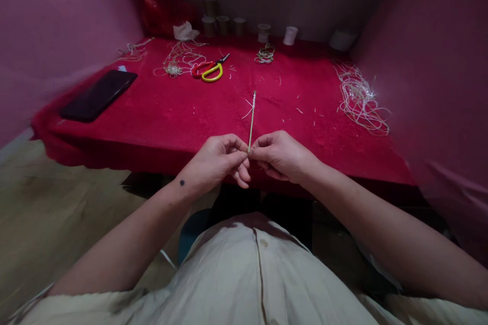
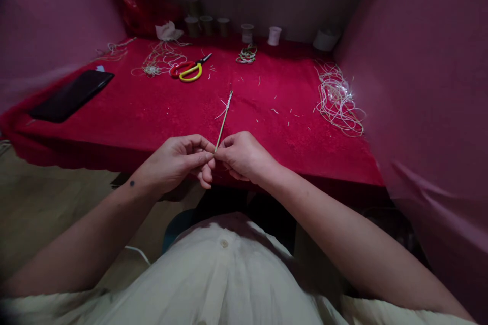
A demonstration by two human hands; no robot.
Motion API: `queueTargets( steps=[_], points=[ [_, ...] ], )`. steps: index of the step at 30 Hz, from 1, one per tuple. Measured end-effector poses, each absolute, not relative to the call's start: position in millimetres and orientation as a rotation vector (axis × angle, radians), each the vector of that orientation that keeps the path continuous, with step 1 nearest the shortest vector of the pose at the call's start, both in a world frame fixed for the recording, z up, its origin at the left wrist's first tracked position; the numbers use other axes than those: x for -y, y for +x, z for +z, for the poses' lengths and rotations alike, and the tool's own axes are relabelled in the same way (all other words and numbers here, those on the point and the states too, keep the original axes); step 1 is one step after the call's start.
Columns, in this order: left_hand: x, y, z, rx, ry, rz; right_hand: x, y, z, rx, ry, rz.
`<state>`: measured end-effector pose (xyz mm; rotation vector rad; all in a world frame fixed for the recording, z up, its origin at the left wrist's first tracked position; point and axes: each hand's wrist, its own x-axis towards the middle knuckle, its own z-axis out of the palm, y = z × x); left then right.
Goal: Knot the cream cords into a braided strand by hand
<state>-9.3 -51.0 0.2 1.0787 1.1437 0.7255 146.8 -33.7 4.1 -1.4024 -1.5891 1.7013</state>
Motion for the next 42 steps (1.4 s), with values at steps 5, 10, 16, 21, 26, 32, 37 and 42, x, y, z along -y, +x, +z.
queueTargets(
  steps=[5,10,16,21,26,32,37,42],
  points=[
    [50.6,-14.8,1.0,-1.134,1.031,0.728,37.0,144.1,3.6,1.49,-1.399,1.713],
    [52.3,-21.5,-0.1,-1.143,1.064,0.656,35.6,147.1,-0.1,1.411,-1.381,1.781],
    [54.7,-20.0,-0.4,-1.157,1.078,0.688,33.7,149.5,-1.3,1.433,-1.338,1.805],
    [59.5,-16.3,7.2,-1.208,1.128,0.684,35.0,148.8,1.7,1.454,-1.348,1.794],
    [66.3,-14.9,8.1,-1.391,1.443,0.637,35.0,148.6,1.5,1.452,-1.346,1.788],
    [63.5,-19.2,-3.6,-1.543,2.037,0.739,34.4,146.9,-3.6,1.409,-1.351,1.786],
    [64.4,-19.9,-2.6,-1.622,2.077,0.691,34.9,144.7,-5.7,1.432,-1.371,1.757],
    [75.6,-7.3,-2.0,-1.625,1.887,0.66,35.5,142.9,-5.2,1.467,-1.378,1.698]
  ],
)
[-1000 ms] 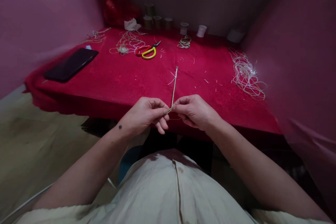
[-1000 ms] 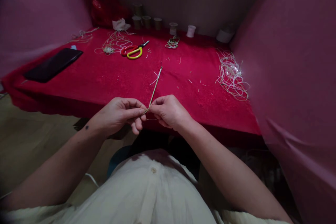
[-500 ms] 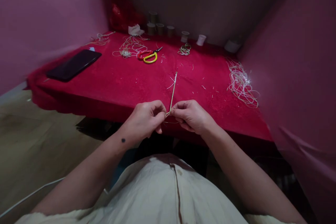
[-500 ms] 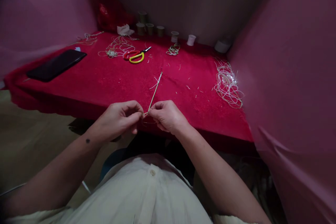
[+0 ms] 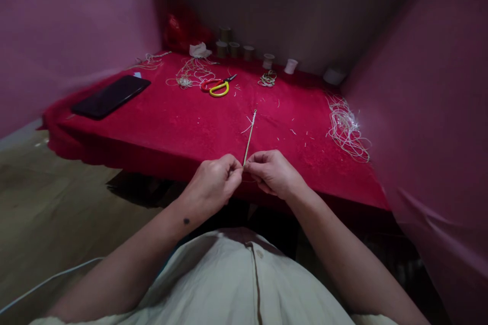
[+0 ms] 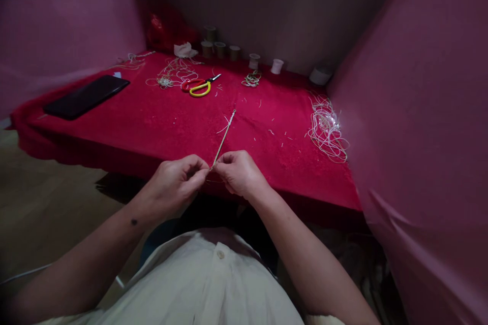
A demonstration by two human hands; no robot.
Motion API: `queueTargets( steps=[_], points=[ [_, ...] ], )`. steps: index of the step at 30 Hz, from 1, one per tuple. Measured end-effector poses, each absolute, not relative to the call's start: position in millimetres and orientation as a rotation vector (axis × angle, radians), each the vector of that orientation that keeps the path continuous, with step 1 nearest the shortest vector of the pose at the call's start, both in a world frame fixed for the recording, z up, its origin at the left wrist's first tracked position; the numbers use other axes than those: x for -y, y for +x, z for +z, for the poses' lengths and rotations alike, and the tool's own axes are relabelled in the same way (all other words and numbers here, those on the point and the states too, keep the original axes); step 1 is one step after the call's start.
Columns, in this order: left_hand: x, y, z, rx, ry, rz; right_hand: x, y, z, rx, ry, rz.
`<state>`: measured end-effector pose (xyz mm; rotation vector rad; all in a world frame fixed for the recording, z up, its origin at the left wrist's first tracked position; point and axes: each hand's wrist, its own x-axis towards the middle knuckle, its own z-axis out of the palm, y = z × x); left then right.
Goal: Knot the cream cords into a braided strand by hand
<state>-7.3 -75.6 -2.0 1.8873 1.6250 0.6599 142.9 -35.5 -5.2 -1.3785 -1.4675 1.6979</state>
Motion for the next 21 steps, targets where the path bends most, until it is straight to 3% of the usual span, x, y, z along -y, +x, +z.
queueTargets(
  steps=[12,18,21],
  points=[
    [101.4,20.0,-53.0,-1.689,2.364,0.911,34.8,147.0,-5.7,1.438,-1.346,1.778],
    [102.0,-0.7,-35.8,-1.152,2.258,0.485,34.5,149.8,-6.8,1.478,-1.353,1.746],
    [97.4,-17.8,-14.8,-1.372,1.892,0.736,34.2,151.3,-8.3,1.468,-1.333,1.755]
  ],
)
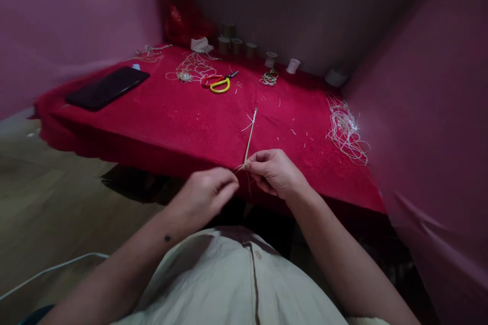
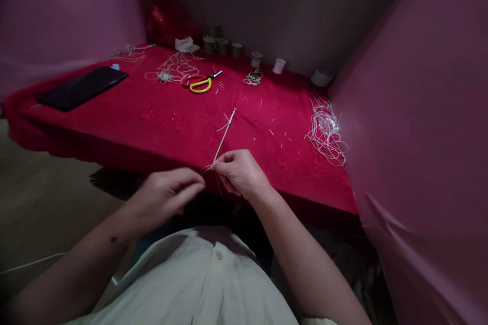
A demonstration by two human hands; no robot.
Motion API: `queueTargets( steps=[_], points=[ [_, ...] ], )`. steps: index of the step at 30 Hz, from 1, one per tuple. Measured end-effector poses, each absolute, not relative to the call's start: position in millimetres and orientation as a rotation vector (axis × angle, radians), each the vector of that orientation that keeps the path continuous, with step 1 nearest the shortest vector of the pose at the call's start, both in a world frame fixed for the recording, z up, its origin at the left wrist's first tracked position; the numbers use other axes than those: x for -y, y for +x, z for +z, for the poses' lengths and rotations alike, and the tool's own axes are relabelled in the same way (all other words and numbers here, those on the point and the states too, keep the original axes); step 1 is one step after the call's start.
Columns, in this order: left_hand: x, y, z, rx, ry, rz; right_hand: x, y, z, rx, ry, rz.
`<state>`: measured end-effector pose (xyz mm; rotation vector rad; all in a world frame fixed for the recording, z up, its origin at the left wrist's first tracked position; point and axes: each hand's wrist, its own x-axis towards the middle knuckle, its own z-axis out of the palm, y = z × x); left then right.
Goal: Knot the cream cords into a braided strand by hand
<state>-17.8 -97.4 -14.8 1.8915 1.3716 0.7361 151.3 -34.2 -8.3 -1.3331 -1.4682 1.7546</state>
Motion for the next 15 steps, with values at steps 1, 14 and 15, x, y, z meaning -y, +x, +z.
queueTargets(
  steps=[1,14,15],
  points=[
    [95.3,-20.2,-8.3,-1.489,1.698,0.913,34.1,151.5,-8.5,1.463,-1.329,1.762],
    [64.2,1.4,-7.3,-1.192,0.968,0.922,31.9,153.5,-7.1,1.507,-1.313,1.8],
    [63.8,1.0,-7.1,-1.208,0.982,0.908,32.4,152.7,-6.4,1.506,-1.325,1.79]
  ],
)
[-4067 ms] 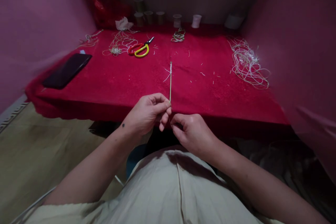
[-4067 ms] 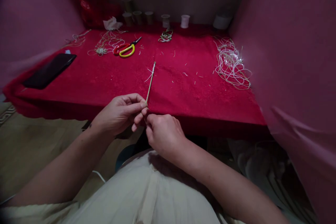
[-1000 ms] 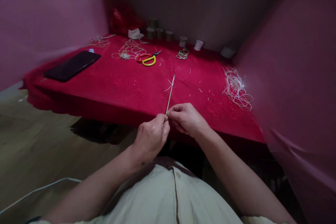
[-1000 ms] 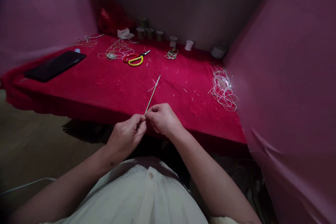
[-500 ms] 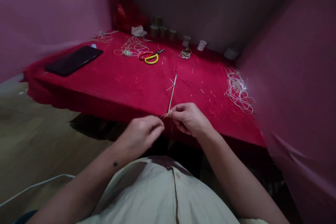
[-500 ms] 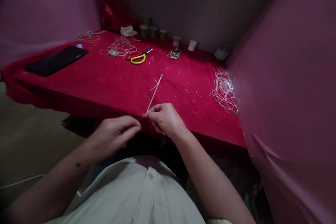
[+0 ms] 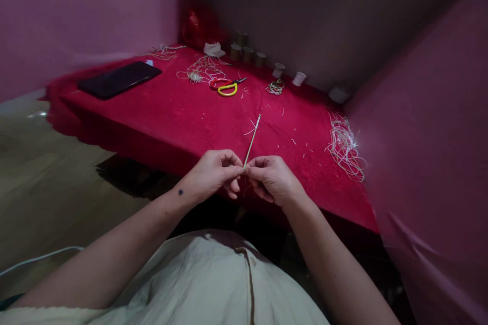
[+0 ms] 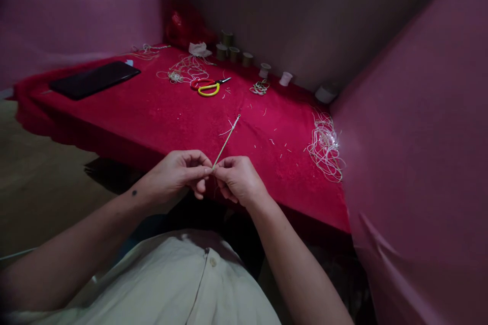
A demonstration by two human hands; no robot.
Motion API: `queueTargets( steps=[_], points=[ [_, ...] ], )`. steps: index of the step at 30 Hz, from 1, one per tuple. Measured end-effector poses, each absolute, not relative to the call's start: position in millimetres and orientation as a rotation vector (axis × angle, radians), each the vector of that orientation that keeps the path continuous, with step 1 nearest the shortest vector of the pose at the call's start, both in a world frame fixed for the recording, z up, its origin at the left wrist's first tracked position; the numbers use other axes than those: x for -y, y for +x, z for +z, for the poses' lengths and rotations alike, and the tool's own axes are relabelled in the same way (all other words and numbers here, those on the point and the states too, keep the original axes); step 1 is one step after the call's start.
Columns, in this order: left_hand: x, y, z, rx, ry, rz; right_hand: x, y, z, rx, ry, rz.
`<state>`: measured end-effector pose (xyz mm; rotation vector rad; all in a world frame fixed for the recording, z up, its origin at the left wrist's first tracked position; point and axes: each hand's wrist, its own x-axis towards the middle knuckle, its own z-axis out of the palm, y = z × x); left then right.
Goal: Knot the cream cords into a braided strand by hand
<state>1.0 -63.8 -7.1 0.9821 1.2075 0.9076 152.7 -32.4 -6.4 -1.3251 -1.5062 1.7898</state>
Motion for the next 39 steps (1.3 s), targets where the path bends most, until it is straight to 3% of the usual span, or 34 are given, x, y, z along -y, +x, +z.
queueTargets(
  steps=[6,20,36,39],
  points=[
    [59.4,1.1,0.6,-1.275,1.008,0.791,38.0,147.5,-2.1,1.6,-1.446,1.659],
    [61.2,7.4,-5.3,-1.351,1.056,0.84,57.1,153.4,-14.0,2.008,-1.507,0.804],
    [60.5,9.3,-7.5,-1.019,0.802,0.906,96.6,165.0,-22.0,2.227,-1.178,1.176],
    [59.7,5.0,-7.4,-0.975,0.769,0.884,89.0,170.9,-11.1,1.832,-1.322,1.077]
  ],
)
